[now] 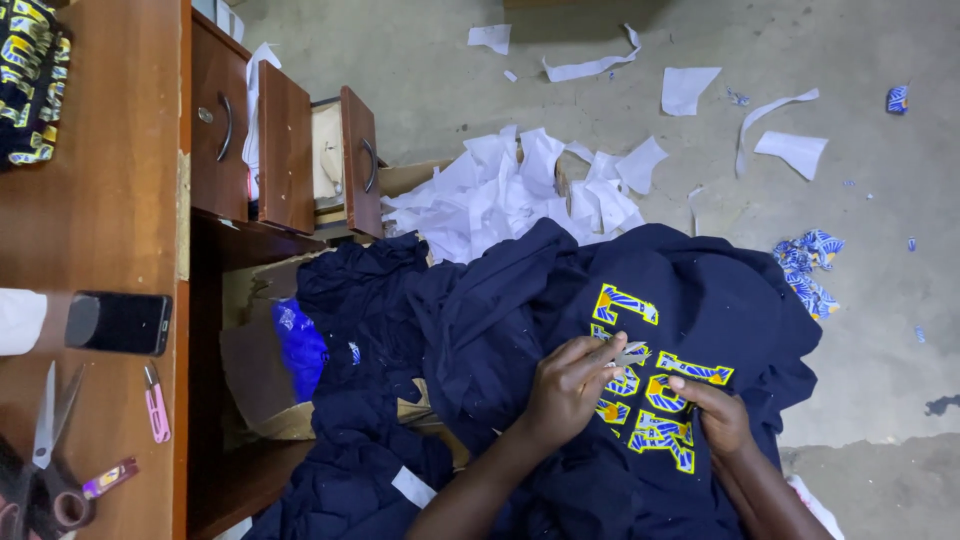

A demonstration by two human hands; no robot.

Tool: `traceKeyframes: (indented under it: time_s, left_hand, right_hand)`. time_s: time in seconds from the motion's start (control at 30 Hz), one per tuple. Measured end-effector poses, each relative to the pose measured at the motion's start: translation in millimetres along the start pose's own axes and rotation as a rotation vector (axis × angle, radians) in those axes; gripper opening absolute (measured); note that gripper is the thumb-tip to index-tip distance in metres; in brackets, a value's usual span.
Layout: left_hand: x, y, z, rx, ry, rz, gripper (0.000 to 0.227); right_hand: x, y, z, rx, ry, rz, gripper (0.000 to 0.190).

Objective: Manually removing white embroidery stabilizer backing from the inside of a navy blue sweatshirt logo using fingers.

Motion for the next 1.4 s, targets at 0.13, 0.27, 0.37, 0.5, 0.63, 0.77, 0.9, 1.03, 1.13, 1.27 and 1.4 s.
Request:
traceKeyframes:
  time_s: [0.13, 0.27, 0.37, 0.5, 0.63, 0.77, 0.9, 1.03, 1.13, 1.27, 1.4]
  left_hand:
    - [2.0, -2.1, -3.0, -0.037, -0.035, -0.002, 0.043]
    - [5.2, -2.9, -4.2, -0.042, -0.033, 0.014, 0.040]
    - [3.9, -1.7, -8.7, 0.060, 0.045, 0.030, 0.039]
    - [1.1, -1.6, -1.7, 0.003, 0.008, 0.005, 0.045]
    - [-0.3, 2.1, -0.4, 0.096, 0.057, 0.019, 0.044]
    - [1.5, 0.8, -0.1, 0.052, 0.039, -0.008, 0.046]
    - [3.8, 2.9, -2.6, 0.090, 0.099, 0.001, 0.041]
    - [-1.3, -3.1, -2.7, 0.044, 0.097, -0.044, 0.039]
    - [-20.6, -33.2, 17.9, -0.076, -0.132, -0.219, 0.053]
    - [-93.2, -95.5, 66.3, -0.148, -0.570, -0.681, 0.043]
    - [-156.6, -119.9, 106.6, 0.127, -0.941, -0.627, 0.044]
  right_hand:
    - [21.9, -22.6, -20.3, 0.029, -0.004, 0.021, 0.028]
    - [26.6, -24.2, -20.9, 0.034, -0.029, 0.027, 0.025]
    - [28.8, -27.1, -23.6, 0.035, -0.025, 0.014, 0.025]
    - [40.1, -35.1, -32.8, 0.052, -0.115, 0.091, 0.023]
    - [52.2, -44.4, -36.8, 0.022, -0.189, 0.139, 0.023]
    - [59.8, -50.3, -40.7, 0.026, -0.186, 0.159, 0.024]
    - [62.2, -51.1, -41.5, 0.045, -0.123, 0.106, 0.026]
    - [13.9, -6.1, 9.9, 0.000, -0.088, 0.065, 0.024]
    - [-45.8, 27.7, 79.2, -0.314, -0.168, -0.156, 0.032]
    - [-26.4, -45.4, 93.5, -0.612, -0.221, -0.073, 0.037]
    - [25.0, -147.8, 89.8, -1.061, -0.971, -0.500, 0.018]
Point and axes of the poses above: each hand's wrist, its own x-axis towards the middle knuckle, its own y-axis out of the palm, z = x × y, the point moved 5 cm from there along x, towards the middle knuckle, and after that the axes turned 1 degree about x, right-handed, at the moved point
